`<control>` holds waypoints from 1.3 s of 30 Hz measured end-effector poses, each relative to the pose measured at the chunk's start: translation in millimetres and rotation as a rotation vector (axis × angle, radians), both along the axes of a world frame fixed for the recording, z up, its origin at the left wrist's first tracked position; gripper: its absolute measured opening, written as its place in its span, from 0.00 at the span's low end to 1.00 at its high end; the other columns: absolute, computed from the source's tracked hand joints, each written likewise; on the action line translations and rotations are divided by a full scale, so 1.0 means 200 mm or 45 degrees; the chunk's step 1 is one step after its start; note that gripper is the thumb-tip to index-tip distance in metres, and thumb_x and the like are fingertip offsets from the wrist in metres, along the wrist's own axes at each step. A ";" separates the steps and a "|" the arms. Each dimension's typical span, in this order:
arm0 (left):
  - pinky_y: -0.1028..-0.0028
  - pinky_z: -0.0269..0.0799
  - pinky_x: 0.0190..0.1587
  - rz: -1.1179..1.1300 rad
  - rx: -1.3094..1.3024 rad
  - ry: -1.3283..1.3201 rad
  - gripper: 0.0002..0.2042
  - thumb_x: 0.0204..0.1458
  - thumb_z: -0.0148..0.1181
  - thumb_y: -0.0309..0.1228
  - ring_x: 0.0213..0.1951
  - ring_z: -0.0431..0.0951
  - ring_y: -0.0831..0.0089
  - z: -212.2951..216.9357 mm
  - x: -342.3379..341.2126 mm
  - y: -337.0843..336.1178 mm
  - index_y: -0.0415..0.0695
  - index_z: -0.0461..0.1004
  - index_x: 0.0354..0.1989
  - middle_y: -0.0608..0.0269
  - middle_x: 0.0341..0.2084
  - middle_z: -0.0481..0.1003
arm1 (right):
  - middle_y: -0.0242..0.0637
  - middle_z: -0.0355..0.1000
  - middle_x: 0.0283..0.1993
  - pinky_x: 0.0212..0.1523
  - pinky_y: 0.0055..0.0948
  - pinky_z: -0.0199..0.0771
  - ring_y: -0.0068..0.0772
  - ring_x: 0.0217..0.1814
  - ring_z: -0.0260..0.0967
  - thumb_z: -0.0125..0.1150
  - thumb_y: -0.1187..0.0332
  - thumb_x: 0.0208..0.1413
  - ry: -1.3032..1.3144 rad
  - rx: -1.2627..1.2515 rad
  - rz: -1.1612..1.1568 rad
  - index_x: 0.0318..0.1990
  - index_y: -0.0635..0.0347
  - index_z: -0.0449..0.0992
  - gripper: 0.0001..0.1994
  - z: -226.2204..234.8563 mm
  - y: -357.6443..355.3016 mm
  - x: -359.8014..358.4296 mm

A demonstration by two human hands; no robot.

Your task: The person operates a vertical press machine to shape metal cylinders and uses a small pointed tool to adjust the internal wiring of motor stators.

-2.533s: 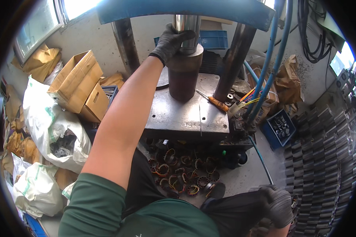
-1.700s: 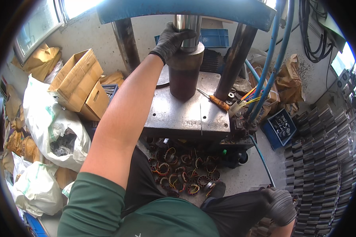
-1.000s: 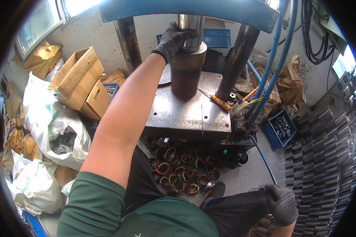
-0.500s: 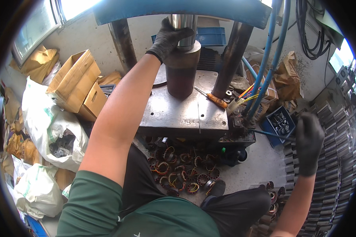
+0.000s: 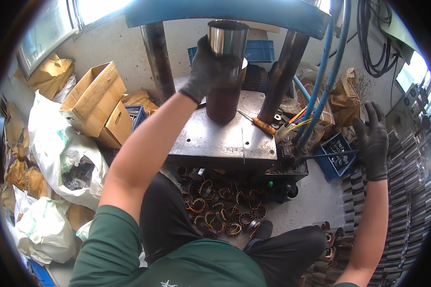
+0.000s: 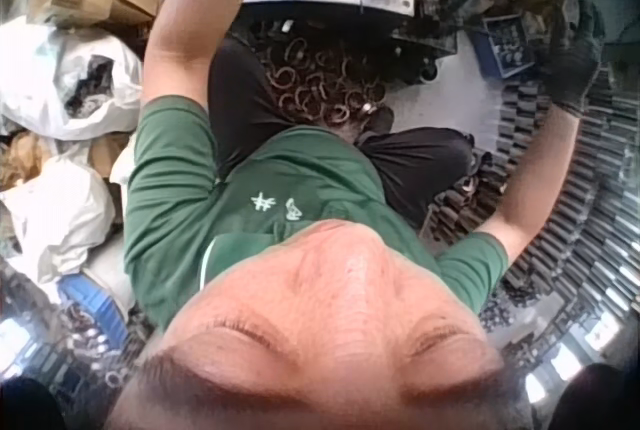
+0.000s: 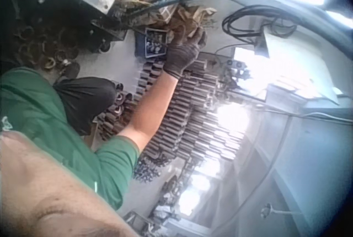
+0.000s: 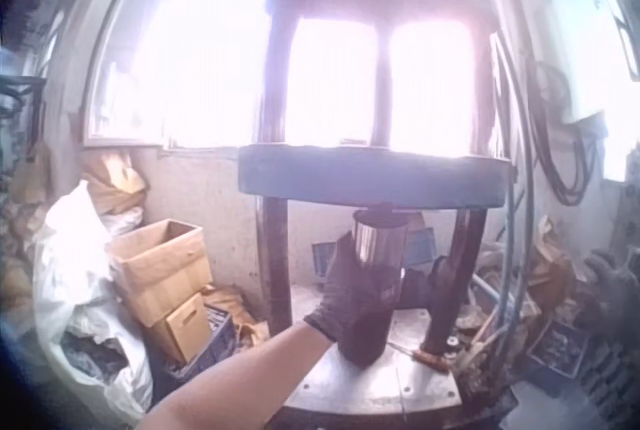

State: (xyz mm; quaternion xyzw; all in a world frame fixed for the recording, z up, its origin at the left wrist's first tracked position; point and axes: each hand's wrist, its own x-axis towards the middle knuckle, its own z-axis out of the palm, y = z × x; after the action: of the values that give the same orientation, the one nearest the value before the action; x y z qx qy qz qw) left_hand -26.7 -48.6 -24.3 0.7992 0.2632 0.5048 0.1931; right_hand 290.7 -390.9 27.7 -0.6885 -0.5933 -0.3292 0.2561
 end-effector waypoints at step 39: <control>0.65 0.75 0.56 0.149 -1.082 -0.329 0.32 0.51 0.73 0.31 0.53 0.75 0.65 -0.89 -0.51 -0.01 0.36 0.68 0.64 0.52 0.51 0.73 | 0.39 0.68 0.59 0.58 0.26 0.80 0.30 0.60 0.68 0.83 0.72 0.39 1.150 -0.742 0.510 0.70 0.62 0.59 0.49 -0.94 0.98 -1.27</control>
State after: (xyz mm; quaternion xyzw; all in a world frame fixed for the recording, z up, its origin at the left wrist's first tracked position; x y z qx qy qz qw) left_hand -129.4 -50.7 -203.3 0.5629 0.4659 0.4576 0.5067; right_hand 37.3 -195.6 -159.6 -0.6771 -0.6101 0.2297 0.3413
